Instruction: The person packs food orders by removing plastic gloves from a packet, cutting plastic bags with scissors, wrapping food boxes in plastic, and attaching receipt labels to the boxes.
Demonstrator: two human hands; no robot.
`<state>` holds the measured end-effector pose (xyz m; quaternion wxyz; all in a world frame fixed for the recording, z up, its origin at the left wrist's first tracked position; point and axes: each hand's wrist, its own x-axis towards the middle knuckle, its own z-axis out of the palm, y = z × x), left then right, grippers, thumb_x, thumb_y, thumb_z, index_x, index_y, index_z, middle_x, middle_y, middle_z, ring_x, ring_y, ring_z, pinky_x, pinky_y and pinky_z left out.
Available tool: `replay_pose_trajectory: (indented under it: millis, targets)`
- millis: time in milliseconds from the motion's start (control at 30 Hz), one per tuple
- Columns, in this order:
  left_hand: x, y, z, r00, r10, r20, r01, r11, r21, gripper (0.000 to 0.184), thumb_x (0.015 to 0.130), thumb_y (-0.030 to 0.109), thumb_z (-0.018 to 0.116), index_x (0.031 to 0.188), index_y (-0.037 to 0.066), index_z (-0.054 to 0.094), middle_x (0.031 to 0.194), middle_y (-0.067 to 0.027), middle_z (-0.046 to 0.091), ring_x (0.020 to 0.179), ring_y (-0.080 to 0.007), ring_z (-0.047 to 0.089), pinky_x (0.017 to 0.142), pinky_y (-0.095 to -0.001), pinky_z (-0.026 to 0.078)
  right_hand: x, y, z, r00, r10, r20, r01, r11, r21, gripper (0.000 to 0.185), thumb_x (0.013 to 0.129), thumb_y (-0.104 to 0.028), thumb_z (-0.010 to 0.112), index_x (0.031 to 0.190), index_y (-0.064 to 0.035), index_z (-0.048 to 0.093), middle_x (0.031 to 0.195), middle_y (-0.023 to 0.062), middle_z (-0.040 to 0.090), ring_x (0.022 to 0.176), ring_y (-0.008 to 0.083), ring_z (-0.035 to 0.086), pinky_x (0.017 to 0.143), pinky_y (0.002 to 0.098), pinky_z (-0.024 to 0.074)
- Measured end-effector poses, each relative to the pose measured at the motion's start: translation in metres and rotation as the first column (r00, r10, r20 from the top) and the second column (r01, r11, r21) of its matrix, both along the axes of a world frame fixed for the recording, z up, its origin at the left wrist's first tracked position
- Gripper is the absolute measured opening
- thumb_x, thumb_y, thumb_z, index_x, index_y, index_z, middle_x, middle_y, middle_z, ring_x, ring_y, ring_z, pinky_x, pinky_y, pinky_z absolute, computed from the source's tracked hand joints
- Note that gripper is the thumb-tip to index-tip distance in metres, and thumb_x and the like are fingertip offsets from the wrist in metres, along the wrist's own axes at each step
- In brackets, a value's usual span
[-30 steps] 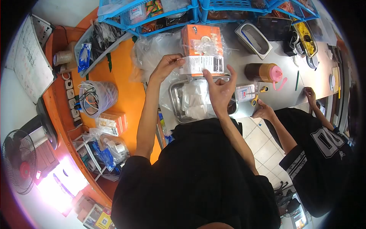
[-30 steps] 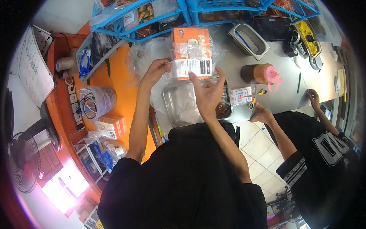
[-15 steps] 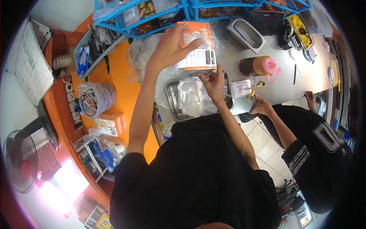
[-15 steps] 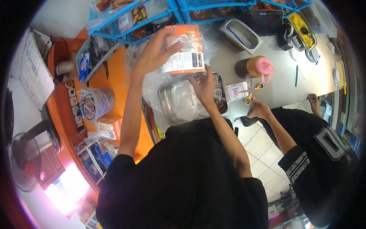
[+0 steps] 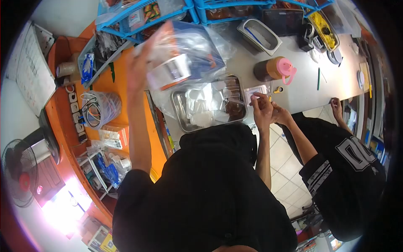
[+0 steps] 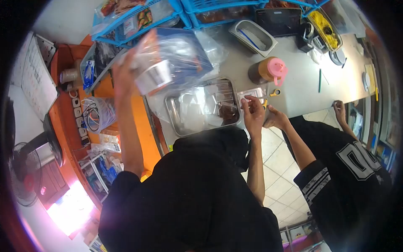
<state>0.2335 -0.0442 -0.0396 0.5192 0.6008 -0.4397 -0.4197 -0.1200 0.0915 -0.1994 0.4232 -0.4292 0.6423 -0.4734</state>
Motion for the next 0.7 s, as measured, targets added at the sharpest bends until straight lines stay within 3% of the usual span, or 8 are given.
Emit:
replay_pose_trajectory:
  millis: [33,100,167,233,333,400,567,700]
  targets:
    - [0.025,0.011,-0.007,0.983,0.078,0.164,-0.063,0.993,-0.095,0.028,0.095,0.025,0.061,0.107,0.001,0.069,0.089,-0.0056,0.066,0.076,-0.0134,0.063,0.064,-0.0272,0.051,-0.006,0.005,-0.007,1.000,-0.012,-0.003,0.012,1.000,0.009,0.016,0.091,-0.013,0.068,0.103,-0.0029,0.065,0.069,0.0001,0.061,0.060,0.0040,0.052,0.053,0.0202,0.0369]
    - [0.072,0.030,-0.011,0.964,0.212,-0.161,-0.241,0.951,-0.193,0.028,0.096,0.021,0.061,0.113,0.000,0.067,0.106,-0.0090,0.064,0.090,-0.0163,0.063,0.075,-0.0288,0.053,-0.019,0.018,-0.028,0.994,0.042,-0.099,-0.036,0.997,0.069,0.014,0.091,-0.013,0.068,0.099,-0.0025,0.066,0.065,0.0010,0.061,0.057,0.0053,0.054,0.051,0.0228,0.0373]
    - [0.090,0.052,0.024,0.878,0.474,0.072,-0.434,0.850,-0.297,0.033,0.096,0.020,0.060,0.122,0.000,0.059,0.106,-0.0104,0.063,0.097,-0.0205,0.063,0.087,-0.0332,0.051,-0.026,0.020,-0.040,0.955,0.057,-0.290,-0.029,0.995,0.100,0.008,0.089,-0.011,0.067,0.093,-0.0039,0.066,0.062,0.0070,0.062,0.052,0.0147,0.057,0.050,0.0298,0.0405]
    - [0.106,0.075,0.052,0.864,0.500,-0.058,-0.498,0.832,-0.245,0.030,0.095,0.023,0.062,0.115,0.001,0.061,0.104,-0.0093,0.063,0.096,-0.0208,0.062,0.086,-0.0330,0.051,-0.028,0.020,-0.052,0.820,0.019,-0.573,-0.003,1.000,0.028,0.004,0.085,-0.006,0.066,0.089,-0.0055,0.066,0.063,0.0140,0.062,0.051,0.0276,0.059,0.052,0.0364,0.0439]
    - [0.106,0.106,0.085,0.790,0.520,-0.325,-0.571,0.817,-0.083,0.028,0.093,0.025,0.065,0.106,0.000,0.065,0.101,-0.0081,0.063,0.094,-0.0204,0.062,0.084,-0.0321,0.051,-0.027,0.006,-0.057,0.799,0.032,-0.601,0.097,0.979,0.181,0.019,0.086,-0.014,0.066,0.103,-0.0087,0.062,0.071,0.0189,0.065,0.064,0.0380,0.064,0.059,0.0465,0.0478]
    - [0.182,0.121,0.051,0.848,0.526,0.069,-0.503,0.838,-0.211,0.028,0.092,0.026,0.067,0.097,-0.001,0.066,0.097,-0.0086,0.064,0.087,-0.0198,0.063,0.076,-0.0312,0.050,-0.027,-0.004,-0.067,0.766,0.008,-0.643,0.216,0.938,0.269,0.042,0.086,-0.027,0.067,0.122,-0.0107,0.054,0.091,0.0218,0.068,0.081,0.0421,0.066,0.069,0.0533,0.0499]
    - [0.187,0.123,0.020,0.696,0.711,0.105,-0.679,0.698,-0.225,0.027,0.092,0.027,0.066,0.082,0.002,0.061,0.078,-0.0061,0.060,0.067,-0.0140,0.057,0.056,-0.0300,0.044,-0.023,-0.012,-0.060,0.718,-0.015,-0.696,0.231,0.948,0.217,0.049,0.085,-0.034,0.069,0.124,-0.0093,0.054,0.100,0.0213,0.068,0.089,0.0419,0.066,0.073,0.0503,0.0515]
    - [0.216,0.132,-0.025,0.662,0.737,0.136,-0.747,0.664,0.036,0.030,0.092,0.027,0.063,0.078,0.001,0.060,0.056,0.0009,0.047,0.046,-0.0106,0.041,0.039,-0.0276,0.031,-0.047,-0.012,-0.065,0.771,-0.030,-0.636,0.225,0.947,0.229,0.045,0.085,-0.028,0.068,0.124,-0.0087,0.055,0.099,0.0201,0.066,0.087,0.0402,0.064,0.075,0.0481,0.0500]
